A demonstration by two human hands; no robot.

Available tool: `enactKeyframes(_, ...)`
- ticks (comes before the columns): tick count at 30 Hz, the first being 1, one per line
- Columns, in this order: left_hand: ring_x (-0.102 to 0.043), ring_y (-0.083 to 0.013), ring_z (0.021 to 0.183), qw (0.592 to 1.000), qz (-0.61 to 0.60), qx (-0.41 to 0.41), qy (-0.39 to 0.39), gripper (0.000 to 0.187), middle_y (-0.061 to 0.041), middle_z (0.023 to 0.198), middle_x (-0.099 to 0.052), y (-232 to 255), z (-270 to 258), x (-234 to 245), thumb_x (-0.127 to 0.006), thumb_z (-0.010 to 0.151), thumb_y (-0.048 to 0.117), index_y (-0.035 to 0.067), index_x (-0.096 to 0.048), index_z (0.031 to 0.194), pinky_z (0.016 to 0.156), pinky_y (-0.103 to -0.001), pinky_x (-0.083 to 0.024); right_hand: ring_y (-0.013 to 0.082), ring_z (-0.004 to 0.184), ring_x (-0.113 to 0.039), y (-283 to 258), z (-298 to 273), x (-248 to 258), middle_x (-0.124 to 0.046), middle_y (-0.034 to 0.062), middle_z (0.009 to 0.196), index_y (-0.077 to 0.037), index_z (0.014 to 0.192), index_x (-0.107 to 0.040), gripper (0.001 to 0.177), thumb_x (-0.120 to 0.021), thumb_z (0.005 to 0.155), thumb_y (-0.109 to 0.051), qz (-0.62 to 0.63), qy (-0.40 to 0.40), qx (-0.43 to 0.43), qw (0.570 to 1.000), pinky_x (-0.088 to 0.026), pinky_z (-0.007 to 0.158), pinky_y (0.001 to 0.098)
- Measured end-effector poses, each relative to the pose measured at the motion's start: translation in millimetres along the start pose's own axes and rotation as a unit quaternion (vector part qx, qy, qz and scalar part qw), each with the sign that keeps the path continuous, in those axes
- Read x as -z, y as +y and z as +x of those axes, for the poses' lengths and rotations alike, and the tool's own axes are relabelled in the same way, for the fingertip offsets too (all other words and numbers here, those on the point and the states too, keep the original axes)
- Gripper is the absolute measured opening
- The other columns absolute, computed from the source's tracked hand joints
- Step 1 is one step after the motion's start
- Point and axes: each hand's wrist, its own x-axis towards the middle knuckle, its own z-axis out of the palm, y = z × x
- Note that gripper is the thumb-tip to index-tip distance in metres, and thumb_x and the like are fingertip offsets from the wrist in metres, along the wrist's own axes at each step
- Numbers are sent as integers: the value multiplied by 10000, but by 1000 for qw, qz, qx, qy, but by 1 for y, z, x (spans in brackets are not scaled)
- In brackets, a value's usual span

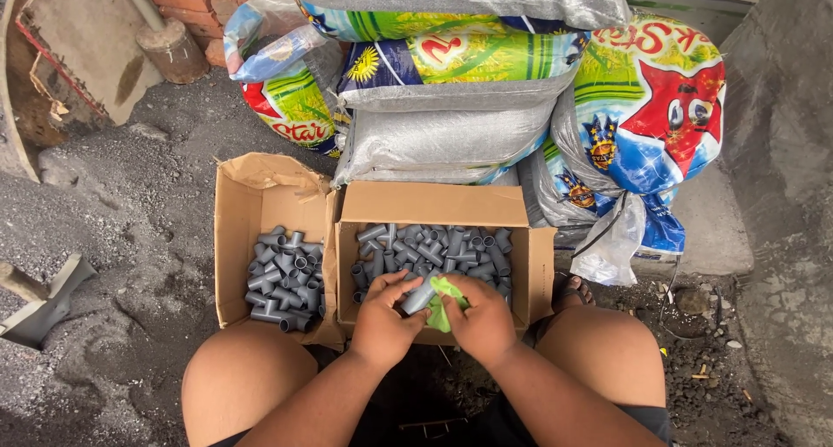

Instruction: Cleaning grey PVC pipe T-fittings using a green cloth and sorting them between cardboard boxes.

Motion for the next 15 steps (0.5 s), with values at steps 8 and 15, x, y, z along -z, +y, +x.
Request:
enactKeyframes(8,-618,-125,1293,1000,22,-18,-11,522,4,1428,-555,9,-4,1,-790,779,13,187,-758,1270,1041,-227,-555,242,924,-746,-7,-6,-3,-769,79,1041,-94,1179,-736,314,-709,868,-118,-2,-26,30,999,-617,795,358)
enactKeyframes(15,-628,-160,1289,998,20,-51,-4,510,-13,1433,-549,-1,-4,-1,-837,769,30,155,-757,1256,1040,-262,-571,207,965,-740,-1,-6,-1,-787,53,1094,-146,1182,-767,315,-706,874,-146,-2,-1,-59,998,-595,825,332)
